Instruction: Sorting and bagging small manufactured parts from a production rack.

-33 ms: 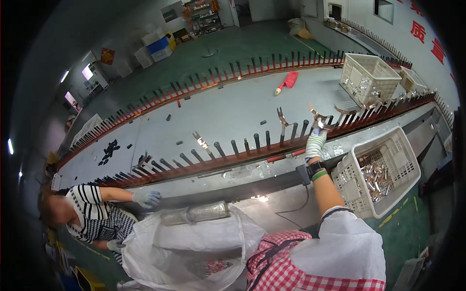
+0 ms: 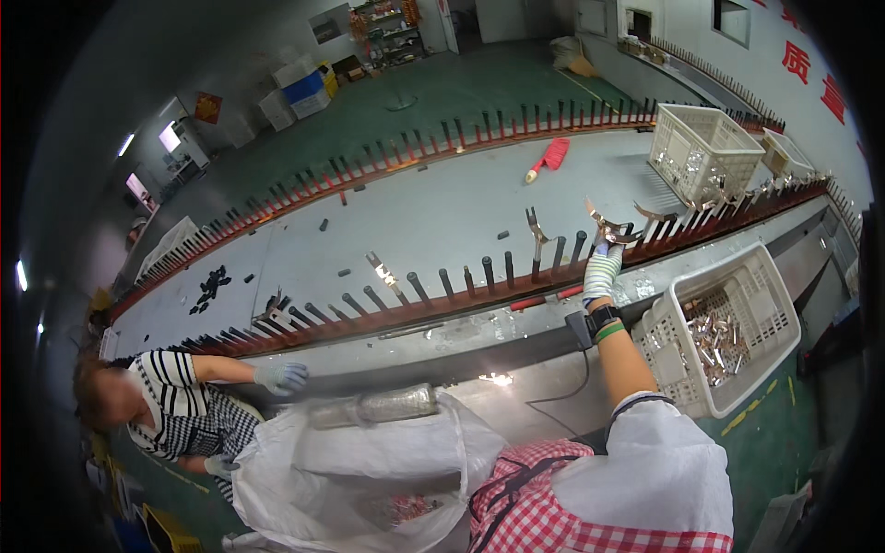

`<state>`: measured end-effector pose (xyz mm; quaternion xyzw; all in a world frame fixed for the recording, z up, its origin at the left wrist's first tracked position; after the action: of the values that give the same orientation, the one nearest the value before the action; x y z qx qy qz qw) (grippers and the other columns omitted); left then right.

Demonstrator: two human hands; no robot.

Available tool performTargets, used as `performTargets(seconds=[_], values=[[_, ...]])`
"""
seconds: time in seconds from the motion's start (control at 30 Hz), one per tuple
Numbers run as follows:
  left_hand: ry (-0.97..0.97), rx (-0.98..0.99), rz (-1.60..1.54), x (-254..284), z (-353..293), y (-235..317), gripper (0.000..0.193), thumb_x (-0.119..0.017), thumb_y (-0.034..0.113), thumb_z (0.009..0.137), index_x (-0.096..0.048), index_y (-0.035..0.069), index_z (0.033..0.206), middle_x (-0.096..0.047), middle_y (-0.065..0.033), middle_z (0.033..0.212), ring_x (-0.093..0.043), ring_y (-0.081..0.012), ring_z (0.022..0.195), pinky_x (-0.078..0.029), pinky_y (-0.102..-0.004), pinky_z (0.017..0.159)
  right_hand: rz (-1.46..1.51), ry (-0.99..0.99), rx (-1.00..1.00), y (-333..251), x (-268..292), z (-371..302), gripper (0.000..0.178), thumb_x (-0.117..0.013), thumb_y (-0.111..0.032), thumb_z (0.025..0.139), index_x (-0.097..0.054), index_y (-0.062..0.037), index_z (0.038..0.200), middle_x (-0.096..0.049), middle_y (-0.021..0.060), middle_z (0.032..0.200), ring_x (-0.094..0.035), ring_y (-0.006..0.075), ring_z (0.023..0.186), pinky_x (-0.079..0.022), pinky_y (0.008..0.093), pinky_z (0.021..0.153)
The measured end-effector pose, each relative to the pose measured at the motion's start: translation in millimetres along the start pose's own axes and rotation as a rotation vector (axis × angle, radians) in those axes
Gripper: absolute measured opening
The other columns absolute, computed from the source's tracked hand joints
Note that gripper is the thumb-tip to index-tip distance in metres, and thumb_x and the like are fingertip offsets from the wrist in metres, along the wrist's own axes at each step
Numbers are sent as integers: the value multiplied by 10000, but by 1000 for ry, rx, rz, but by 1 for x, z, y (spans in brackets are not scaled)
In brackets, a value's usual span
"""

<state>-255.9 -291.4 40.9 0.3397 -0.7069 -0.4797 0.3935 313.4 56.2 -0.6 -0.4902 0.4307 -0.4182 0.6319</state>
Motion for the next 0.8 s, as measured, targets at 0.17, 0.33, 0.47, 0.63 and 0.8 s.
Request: performTargets(seconds=[0.17,0.33,0.47,0.63,0.8], values=[[-12,-100,-12,30,47,-50,524,-501,-28,776,-384,137,1260,-434,-32,1007,-419,-141,763,-393,-267,606,-74,-147,116,35,-48,10,341,-464,-233,859,-458,55,1041,-550,224,972,-526,313,895,-392,355,795],[-55,-102,-153,38,59,-70,559,-502,-97,736,-392,111,1243,-431,-35,997,-429,-129,772,-406,-247,610,60,-265,60,83,-66,24,277,-478,-208,853,-491,32,991,-568,127,902,-527,215,786,-416,298,720],[-19,-84,-260,49,67,-69,524,-515,-92,748,-378,54,1233,-404,-86,1161,-436,-179,995,-436,-293,824,125,-372,68,1,-80,-7,139,-482,-141,826,-549,-39,893,-556,27,765,-514,127,663,-431,245,608],[85,-343,-138,76,105,-124,608,-474,-121,637,-399,20,1224,-448,-111,1159,-473,-216,961,-421,-301,816,-135,-352,927,-130,-92,-104,156,-420,-139,854,-518,-75,752,-487,-16,639,-494,116,563,-410,226,502],[99,-191,-311,62,79,-85,581,-470,-122,652,-387,-1,1215,-442,-137,1153,-463,-217,986,-403,-299,839,487,-1185,78,-127,-125,-249,169,-503,-161,841,-482,-38,955,-530,23,770,-524,134,648,-450,245,577]])
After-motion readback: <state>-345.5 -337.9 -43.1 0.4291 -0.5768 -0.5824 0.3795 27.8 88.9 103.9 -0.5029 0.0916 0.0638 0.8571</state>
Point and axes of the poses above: each hand's wrist, its own z-axis towards the middle knuckle, its own x-axis out of the back of the hand, y = z × x, the point moved 4 cm from there along z, towards the middle knuckle
